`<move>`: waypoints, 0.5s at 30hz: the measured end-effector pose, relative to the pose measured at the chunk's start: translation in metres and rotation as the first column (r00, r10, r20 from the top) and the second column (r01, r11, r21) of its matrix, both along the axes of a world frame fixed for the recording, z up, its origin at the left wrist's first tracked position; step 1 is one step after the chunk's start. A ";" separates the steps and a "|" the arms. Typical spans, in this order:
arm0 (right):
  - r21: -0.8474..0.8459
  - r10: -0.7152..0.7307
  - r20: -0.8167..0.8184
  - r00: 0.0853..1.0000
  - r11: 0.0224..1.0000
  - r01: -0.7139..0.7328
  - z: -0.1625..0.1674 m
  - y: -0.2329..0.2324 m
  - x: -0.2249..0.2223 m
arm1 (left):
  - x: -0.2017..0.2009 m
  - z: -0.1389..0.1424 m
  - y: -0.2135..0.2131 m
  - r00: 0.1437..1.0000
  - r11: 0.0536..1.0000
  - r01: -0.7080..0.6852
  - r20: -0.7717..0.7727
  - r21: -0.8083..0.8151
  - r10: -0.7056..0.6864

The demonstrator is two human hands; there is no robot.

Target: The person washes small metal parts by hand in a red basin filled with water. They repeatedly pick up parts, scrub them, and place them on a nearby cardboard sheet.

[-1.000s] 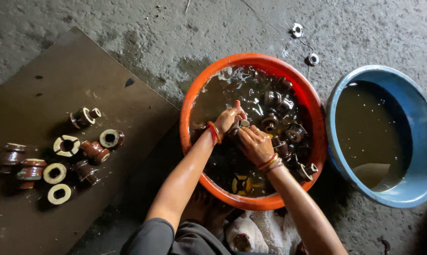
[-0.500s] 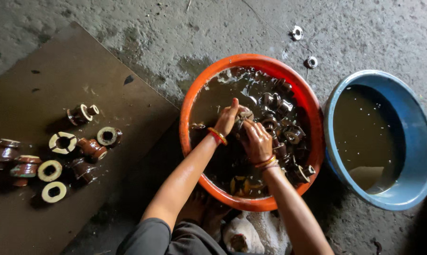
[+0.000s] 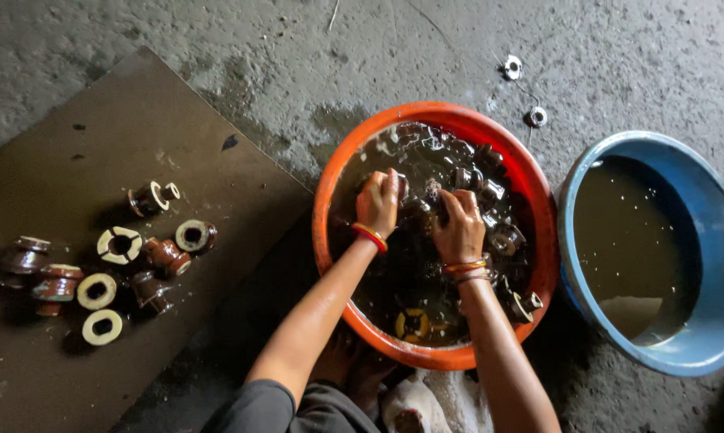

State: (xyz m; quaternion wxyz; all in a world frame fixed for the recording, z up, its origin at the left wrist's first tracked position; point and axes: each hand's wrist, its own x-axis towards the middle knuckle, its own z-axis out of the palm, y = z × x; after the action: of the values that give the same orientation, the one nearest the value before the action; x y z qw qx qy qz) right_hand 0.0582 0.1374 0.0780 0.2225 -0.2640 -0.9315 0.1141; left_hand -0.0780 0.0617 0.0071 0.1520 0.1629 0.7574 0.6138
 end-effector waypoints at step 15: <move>-0.673 -0.004 0.028 1.000 0.739 0.022 -0.002 0.028 -0.049 | 0.001 -0.025 0.007 0.973 0.971 0.189 -0.108 -0.148 -0.206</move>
State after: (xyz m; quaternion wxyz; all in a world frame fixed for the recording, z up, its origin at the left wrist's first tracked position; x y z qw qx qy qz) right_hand 0.0095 0.1657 0.0757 0.1016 -0.3344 -0.8282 0.4381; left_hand -0.0769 0.0689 -0.0176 0.1767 0.2640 0.7854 0.5312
